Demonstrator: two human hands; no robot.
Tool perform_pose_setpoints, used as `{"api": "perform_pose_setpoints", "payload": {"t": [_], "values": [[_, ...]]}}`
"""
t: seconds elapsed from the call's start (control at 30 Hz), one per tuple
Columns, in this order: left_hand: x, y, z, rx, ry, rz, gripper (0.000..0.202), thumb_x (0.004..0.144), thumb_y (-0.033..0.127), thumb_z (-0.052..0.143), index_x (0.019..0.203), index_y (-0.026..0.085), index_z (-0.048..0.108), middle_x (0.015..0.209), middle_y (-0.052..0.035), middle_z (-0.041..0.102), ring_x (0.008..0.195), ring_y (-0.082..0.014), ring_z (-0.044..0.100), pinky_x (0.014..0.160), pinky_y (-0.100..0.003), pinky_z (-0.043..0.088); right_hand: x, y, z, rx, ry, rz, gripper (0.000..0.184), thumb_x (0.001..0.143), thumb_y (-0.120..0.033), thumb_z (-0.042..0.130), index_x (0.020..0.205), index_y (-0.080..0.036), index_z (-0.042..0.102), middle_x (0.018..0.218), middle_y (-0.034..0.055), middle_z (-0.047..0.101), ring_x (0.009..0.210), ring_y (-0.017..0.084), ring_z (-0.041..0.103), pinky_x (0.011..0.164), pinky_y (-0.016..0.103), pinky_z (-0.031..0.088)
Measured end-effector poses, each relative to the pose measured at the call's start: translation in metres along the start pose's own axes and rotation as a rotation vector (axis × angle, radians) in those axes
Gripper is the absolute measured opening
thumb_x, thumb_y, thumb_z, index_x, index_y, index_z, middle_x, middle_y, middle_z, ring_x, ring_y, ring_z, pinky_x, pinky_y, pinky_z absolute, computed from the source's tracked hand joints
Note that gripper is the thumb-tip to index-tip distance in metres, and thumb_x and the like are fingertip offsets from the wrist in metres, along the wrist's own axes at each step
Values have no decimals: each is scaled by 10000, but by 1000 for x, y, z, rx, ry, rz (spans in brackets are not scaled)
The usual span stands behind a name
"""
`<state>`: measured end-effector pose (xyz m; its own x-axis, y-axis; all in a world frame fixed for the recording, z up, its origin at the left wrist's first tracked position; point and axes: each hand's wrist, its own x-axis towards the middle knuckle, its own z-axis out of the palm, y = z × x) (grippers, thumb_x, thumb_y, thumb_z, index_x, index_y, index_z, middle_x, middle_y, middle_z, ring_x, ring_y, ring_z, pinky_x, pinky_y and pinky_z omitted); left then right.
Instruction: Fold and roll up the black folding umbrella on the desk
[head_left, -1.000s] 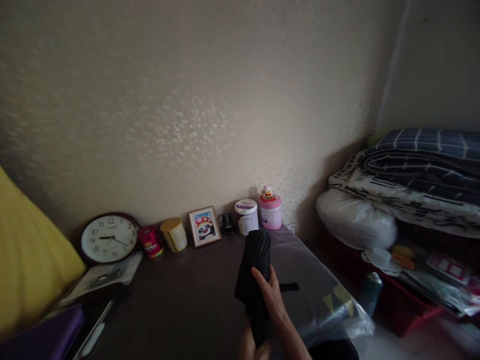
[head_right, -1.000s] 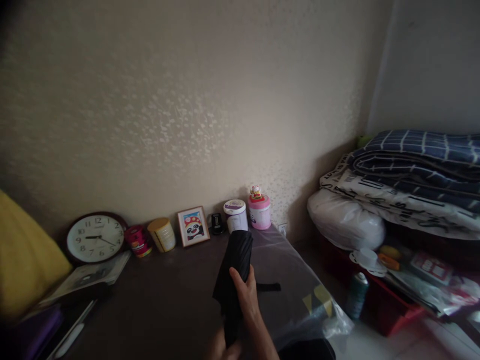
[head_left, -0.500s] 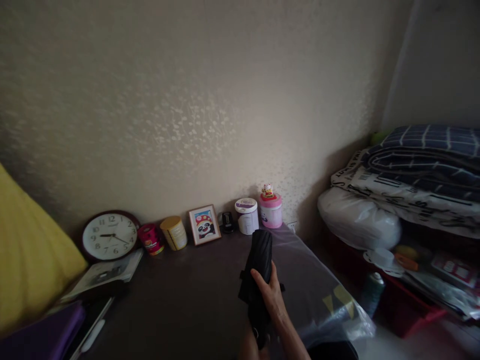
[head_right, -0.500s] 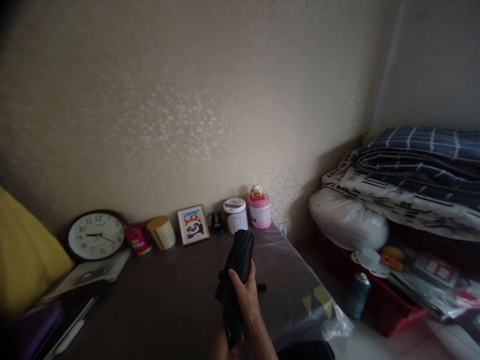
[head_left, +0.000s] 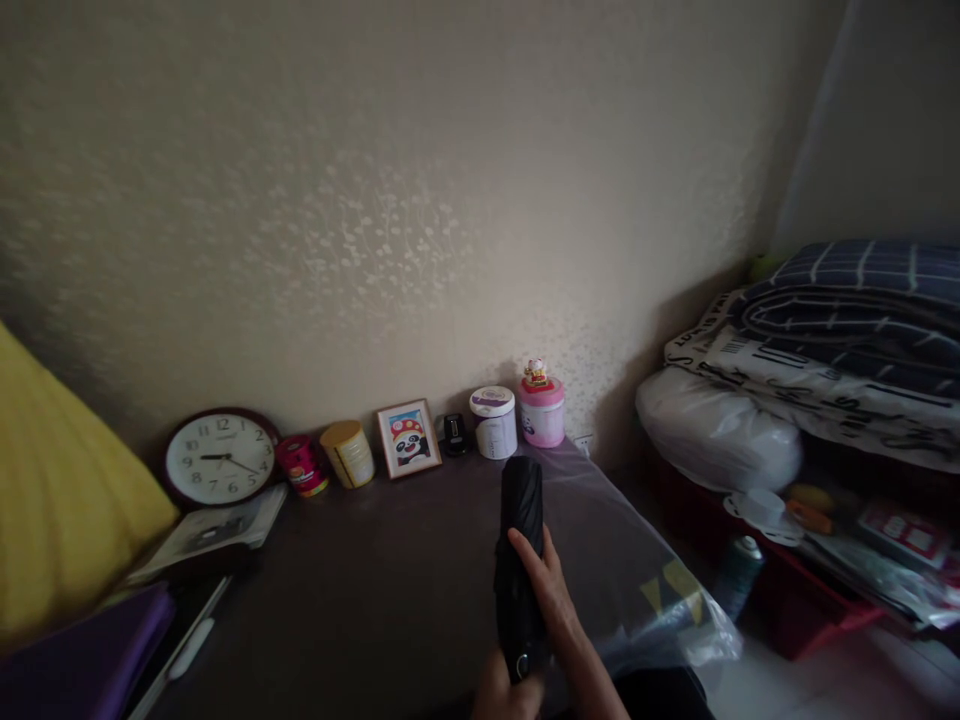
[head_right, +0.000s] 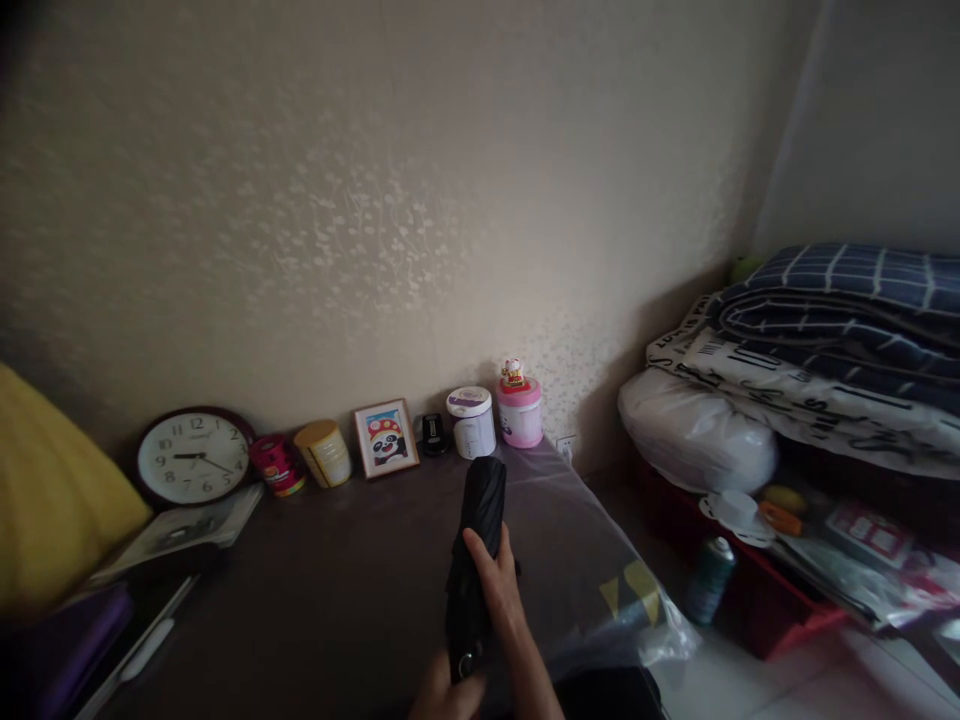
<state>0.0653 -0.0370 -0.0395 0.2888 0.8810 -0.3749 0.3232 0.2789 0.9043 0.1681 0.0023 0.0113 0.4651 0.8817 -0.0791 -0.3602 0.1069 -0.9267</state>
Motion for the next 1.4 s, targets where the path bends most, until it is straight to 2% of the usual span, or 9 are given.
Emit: {"api": "perform_pose_setpoints", "payload": {"t": [0.2, 0.33, 0.47, 0.67, 0.83, 1.0, 1.13, 1.27, 1.4], "values": [[7, -5, -11, 230, 139, 196, 417, 607, 296, 577, 1002, 162, 575, 1074, -117, 596, 1161, -289, 425, 992, -332, 274, 2, 3, 2, -51, 66, 20, 670, 613, -514, 653, 1171, -188, 473, 733, -2, 627, 606, 172, 596, 535, 269, 491], [-7, 10, -18, 18, -163, 121, 454, 647, 384, 551, 1054, 185, 529, 701, -18, 606, 736, -200, 582, 729, -297, 425, 0, 1, -1, 45, -4, 87, 567, 652, -519, 627, 1093, -178, 524, 693, -3, 610, 588, 164, 586, 510, 257, 483], [-17, 20, -17, -234, -390, -20, 500, 673, 437, 508, 1081, 149, 493, 476, 69, 451, 391, -91, 402, 483, -227, 369, -2, -1, -3, 110, -16, 142, 513, 631, -533, 636, 1003, -185, 580, 706, -1, 626, 600, 162, 590, 529, 250, 482], [-14, 12, -19, 59, -108, 85, 583, 663, 289, 543, 1222, 170, 424, 771, -29, 640, 826, -204, 595, 790, -290, 418, 2, 3, 3, -35, 34, 101, 511, 629, -512, 659, 1004, -190, 532, 671, -2, 622, 572, 172, 590, 499, 263, 472], [-11, 9, -22, 266, 82, 252, 711, 624, 251, 569, 1285, 102, 354, 1208, -138, 523, 1259, -262, 317, 1035, -328, 219, 8, 9, 6, -97, 117, 30, 511, 593, -485, 697, 970, -183, 529, 689, -1, 625, 609, 173, 594, 536, 257, 473], [-16, 21, -27, -44, -227, 95, 718, 665, 345, 543, 1292, 134, 265, 744, -32, 613, 698, -193, 596, 660, -295, 434, 9, 10, 7, 39, 39, 146, 508, 599, -517, 673, 944, -166, 546, 619, -7, 609, 534, 174, 579, 493, 279, 469], [-20, 29, -29, -511, -477, -1, 583, 656, 397, 529, 1160, 156, 361, 546, 69, 478, 367, -56, 368, 391, -190, 244, 8, 7, 8, 138, -37, 205, 472, 607, -548, 631, 878, -164, 594, 609, -6, 608, 528, 168, 573, 492, 274, 466], [-23, 30, -27, -492, -429, -26, 579, 639, 305, 513, 1176, 149, 361, 482, 85, 439, 368, -49, 336, 397, -179, 228, 7, 6, 10, 50, -52, 171, 422, 621, -512, 641, 847, -158, 608, 592, -22, 590, 538, 151, 562, 520, 257, 469], [-17, 18, -24, -193, -163, 30, 743, 636, 226, 495, 1318, 165, 208, 697, 6, 595, 522, -124, 528, 526, -234, 395, 7, 9, 15, -92, -28, 115, 512, 613, -491, 669, 990, -165, 555, 687, -9, 624, 595, 176, 589, 537, 274, 476]]}}
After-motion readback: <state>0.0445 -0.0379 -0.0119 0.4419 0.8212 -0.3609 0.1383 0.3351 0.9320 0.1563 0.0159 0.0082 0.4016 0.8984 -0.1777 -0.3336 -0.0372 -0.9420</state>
